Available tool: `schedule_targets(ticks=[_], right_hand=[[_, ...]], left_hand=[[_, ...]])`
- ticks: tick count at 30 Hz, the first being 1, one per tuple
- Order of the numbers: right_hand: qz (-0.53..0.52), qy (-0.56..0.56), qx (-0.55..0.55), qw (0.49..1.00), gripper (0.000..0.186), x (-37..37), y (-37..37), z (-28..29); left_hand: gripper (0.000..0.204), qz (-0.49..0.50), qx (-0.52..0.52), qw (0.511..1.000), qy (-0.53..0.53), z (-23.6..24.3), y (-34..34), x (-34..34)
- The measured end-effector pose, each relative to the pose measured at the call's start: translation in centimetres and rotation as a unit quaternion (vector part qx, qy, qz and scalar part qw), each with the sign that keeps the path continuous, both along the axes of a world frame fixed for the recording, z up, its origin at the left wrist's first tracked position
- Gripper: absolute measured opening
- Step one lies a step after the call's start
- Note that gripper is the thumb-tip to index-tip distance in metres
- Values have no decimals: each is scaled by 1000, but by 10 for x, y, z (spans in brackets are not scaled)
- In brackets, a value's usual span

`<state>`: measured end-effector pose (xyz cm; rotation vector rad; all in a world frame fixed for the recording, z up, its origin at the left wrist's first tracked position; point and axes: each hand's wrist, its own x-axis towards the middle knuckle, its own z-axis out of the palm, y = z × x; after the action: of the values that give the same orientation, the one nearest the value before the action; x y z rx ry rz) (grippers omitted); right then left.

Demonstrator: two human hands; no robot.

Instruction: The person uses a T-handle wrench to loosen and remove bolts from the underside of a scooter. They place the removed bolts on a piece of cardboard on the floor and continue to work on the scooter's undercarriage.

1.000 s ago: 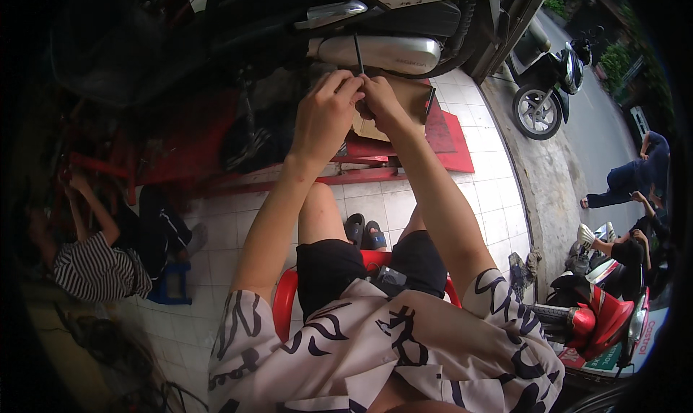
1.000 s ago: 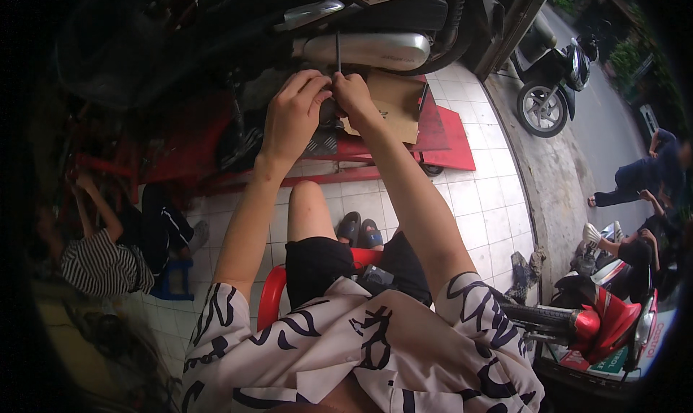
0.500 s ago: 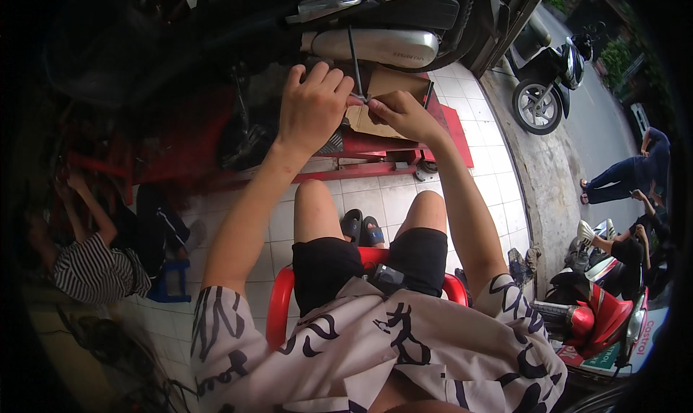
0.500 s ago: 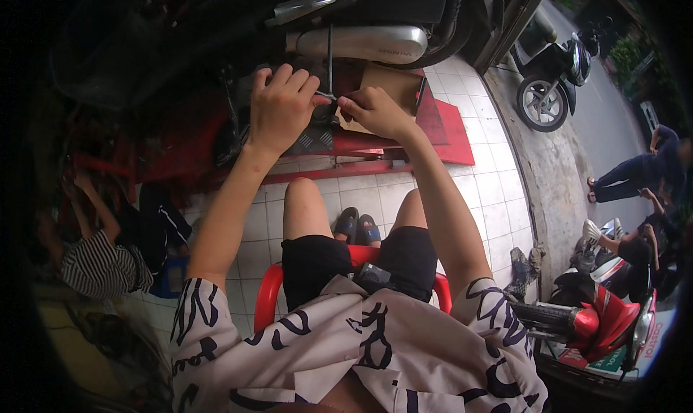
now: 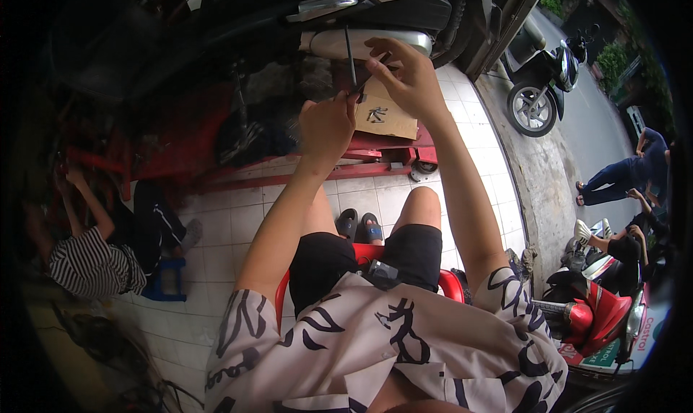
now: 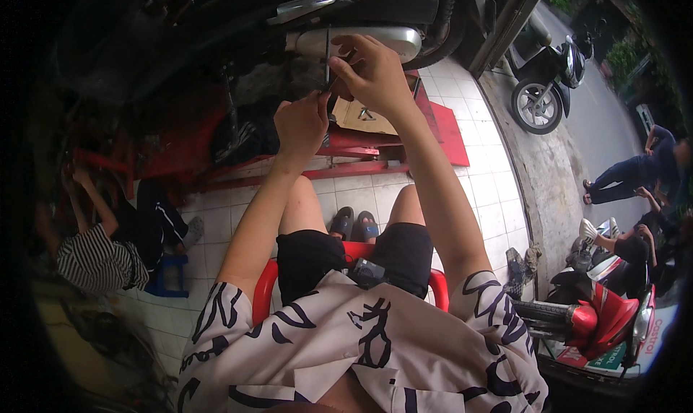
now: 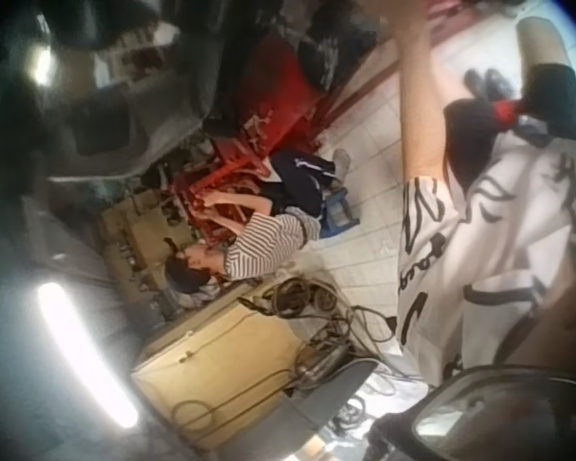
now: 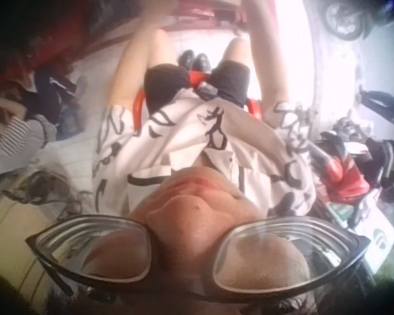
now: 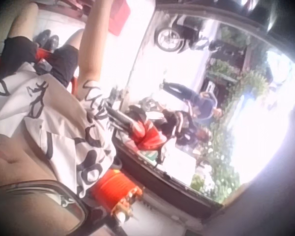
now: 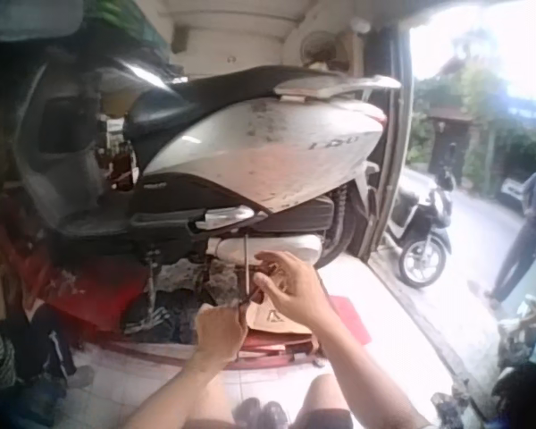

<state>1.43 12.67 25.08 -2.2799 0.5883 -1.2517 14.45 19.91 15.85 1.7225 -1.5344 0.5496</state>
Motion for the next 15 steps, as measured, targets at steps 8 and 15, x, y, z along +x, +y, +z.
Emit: schedule_targets(ticks=[8,15], right_hand=[[178,-66,511,839,31,-13,-50,-97],[503,-235,597,578,29,46,-51,-116]], left_hand=[[56,-96,98,954,267,1,-2,-21],[61,-319,143,732,585,-2,-3,-24]])
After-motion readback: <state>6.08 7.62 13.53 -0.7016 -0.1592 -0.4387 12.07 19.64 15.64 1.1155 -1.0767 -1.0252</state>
